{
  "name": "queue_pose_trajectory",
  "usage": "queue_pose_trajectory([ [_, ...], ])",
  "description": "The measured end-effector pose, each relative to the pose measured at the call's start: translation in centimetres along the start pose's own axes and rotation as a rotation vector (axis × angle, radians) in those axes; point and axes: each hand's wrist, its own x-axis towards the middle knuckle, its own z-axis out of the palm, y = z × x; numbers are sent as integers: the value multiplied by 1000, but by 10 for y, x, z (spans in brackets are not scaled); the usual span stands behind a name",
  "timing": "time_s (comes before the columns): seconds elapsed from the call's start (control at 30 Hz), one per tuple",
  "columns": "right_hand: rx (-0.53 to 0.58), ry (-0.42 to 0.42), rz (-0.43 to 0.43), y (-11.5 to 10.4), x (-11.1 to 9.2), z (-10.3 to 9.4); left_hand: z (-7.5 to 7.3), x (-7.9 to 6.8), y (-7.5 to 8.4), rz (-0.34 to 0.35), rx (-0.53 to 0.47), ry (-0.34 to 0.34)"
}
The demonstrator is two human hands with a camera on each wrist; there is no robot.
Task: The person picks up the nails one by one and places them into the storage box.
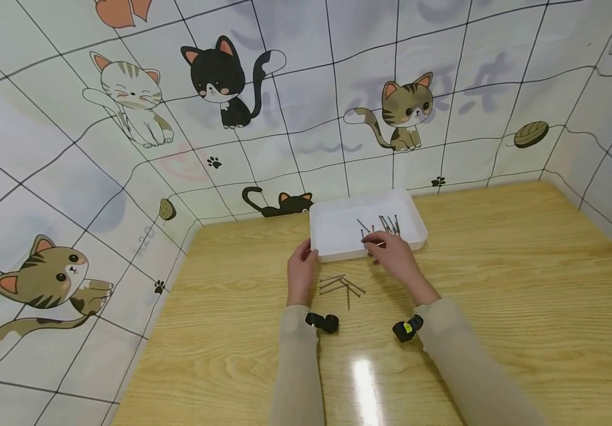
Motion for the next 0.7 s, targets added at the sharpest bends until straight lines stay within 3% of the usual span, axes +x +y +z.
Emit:
queue_pose_trajectory([
  [0.3,92,13,3,6,-5,5,1,0,1,-14,-13,-1],
  [0.7,71,-52,5,10,-8,11,-1,-2,1,5,-26,0],
])
